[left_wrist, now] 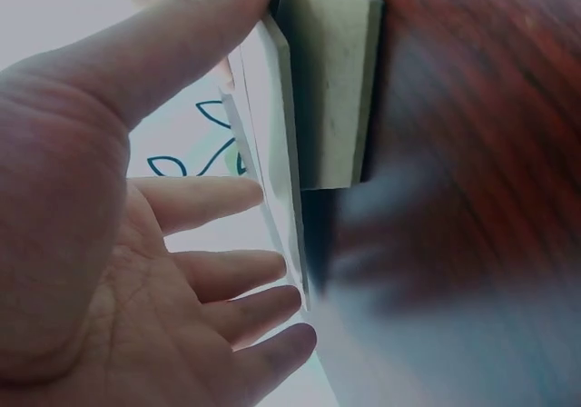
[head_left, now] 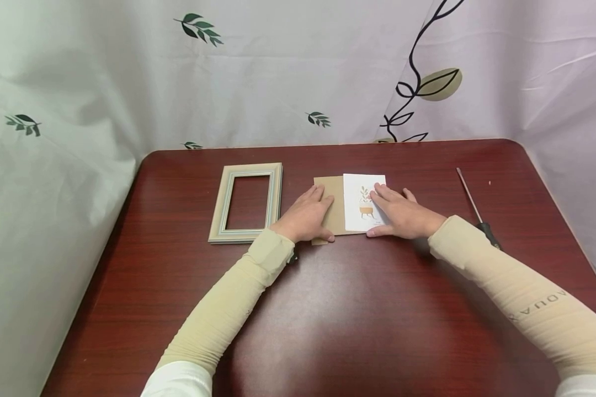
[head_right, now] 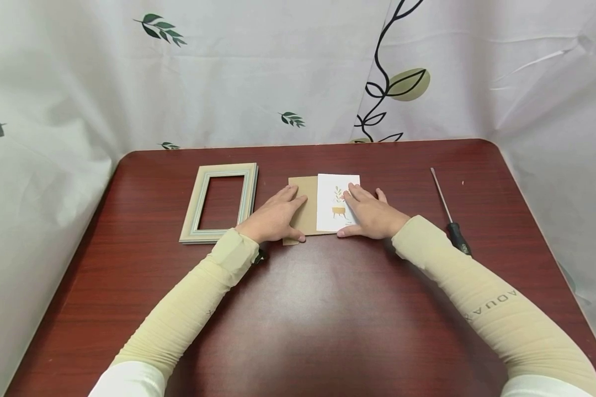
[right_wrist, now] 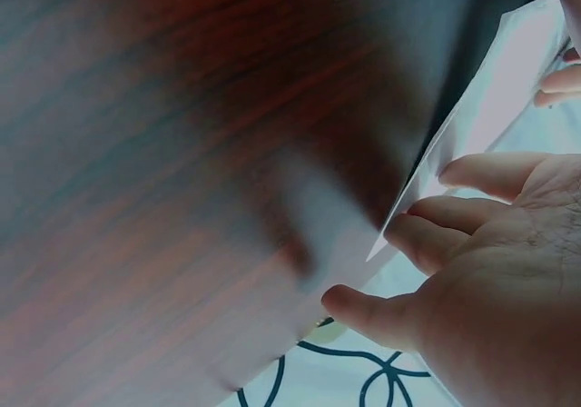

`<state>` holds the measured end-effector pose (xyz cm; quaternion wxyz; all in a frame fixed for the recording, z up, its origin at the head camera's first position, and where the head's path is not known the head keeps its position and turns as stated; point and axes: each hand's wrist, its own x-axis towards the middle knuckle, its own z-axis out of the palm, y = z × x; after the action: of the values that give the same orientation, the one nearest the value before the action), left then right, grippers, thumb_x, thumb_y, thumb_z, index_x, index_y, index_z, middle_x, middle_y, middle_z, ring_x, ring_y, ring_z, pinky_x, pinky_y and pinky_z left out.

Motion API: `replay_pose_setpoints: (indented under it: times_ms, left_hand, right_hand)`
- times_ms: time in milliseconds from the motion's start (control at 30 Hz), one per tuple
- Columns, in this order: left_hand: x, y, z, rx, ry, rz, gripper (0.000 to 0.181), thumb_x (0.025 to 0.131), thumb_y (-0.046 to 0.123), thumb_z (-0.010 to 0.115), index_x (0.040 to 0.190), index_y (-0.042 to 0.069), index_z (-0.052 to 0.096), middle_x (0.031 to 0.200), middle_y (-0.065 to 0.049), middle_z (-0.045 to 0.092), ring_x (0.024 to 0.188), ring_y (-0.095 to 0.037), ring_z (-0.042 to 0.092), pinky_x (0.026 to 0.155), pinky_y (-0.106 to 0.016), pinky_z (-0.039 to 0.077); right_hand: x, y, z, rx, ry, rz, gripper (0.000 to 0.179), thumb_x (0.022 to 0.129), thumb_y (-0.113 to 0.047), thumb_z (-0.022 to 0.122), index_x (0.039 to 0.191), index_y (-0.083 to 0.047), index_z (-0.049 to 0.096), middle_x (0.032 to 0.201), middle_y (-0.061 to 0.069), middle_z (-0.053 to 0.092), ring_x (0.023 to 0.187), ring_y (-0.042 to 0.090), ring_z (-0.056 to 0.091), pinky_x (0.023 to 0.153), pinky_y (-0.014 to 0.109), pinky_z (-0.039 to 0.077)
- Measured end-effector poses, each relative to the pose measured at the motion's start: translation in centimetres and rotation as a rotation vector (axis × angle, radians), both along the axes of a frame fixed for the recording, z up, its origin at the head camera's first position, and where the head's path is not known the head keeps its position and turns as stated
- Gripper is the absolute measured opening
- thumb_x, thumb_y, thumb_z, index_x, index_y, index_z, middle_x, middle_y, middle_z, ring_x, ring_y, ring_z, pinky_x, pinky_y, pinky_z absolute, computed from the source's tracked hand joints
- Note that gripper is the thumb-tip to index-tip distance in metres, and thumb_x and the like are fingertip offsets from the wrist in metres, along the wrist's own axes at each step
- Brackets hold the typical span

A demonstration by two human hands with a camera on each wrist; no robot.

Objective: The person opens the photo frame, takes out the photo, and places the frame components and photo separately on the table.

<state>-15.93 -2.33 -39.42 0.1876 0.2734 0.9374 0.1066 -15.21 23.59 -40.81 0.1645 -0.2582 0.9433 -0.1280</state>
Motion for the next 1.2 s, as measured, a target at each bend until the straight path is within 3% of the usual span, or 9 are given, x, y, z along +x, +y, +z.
replay_pose_setpoints:
  times_ms: [433, 800, 1033, 1200]
  left_hand:
    - [0.5, 0.7, -0.3, 0.032, 0.031, -0.073, 0.087, 0.087, 0.048, 0.076, 0.153, 0.005, 0.041, 0.164, -0.024, 0.018, 0.152, -0.035, 0.015, 0.123, -0.043, 0.013]
    - [0.4, -0.1, -0.6, 0.033, 0.072, -0.106, 0.07, 0.091, 0.046, 0.072, 0.152, 0.02, 0.048, 0.163, -0.023, 0.023, 0.152, -0.036, 0.018, 0.123, -0.046, 0.015]
    - [0.5, -0.5, -0.8, 0.009, 0.086, -0.172, 0.062, 0.096, 0.049, 0.064, 0.152, 0.028, 0.046, 0.163, -0.025, 0.02, 0.151, -0.039, 0.017, 0.122, -0.052, 0.016]
    - [0.6, -0.6, -0.7, -0.005, 0.096, -0.172, 0.061, 0.096, 0.05, 0.062, 0.152, 0.031, 0.046, 0.163, -0.023, 0.02, 0.151, -0.039, 0.017, 0.121, -0.053, 0.016]
  right_hand:
    - [0.1, 0.3, -0.1, -0.044, -0.021, 0.006, 0.095, 0.094, -0.056, 0.063, 0.154, 0.01, 0.027, 0.161, 0.031, 0.017, 0.15, 0.044, 0.016, 0.111, 0.074, 0.012]
    - [0.2, 0.4, 0.2, -0.091, -0.036, 0.008, 0.081, 0.1, -0.045, 0.059, 0.154, 0.008, 0.028, 0.16, 0.033, 0.018, 0.15, 0.046, 0.014, 0.114, 0.07, 0.006]
    - [0.4, 0.7, -0.2, -0.089, -0.036, 0.016, 0.081, 0.1, -0.044, 0.059, 0.155, 0.006, 0.027, 0.161, 0.033, 0.015, 0.15, 0.046, 0.011, 0.115, 0.07, 0.006]
    - [0.5, 0.9, -0.3, -0.088, -0.023, 0.02, 0.083, 0.098, -0.046, 0.062, 0.155, 0.005, 0.028, 0.161, 0.034, 0.014, 0.15, 0.047, 0.01, 0.113, 0.072, 0.005]
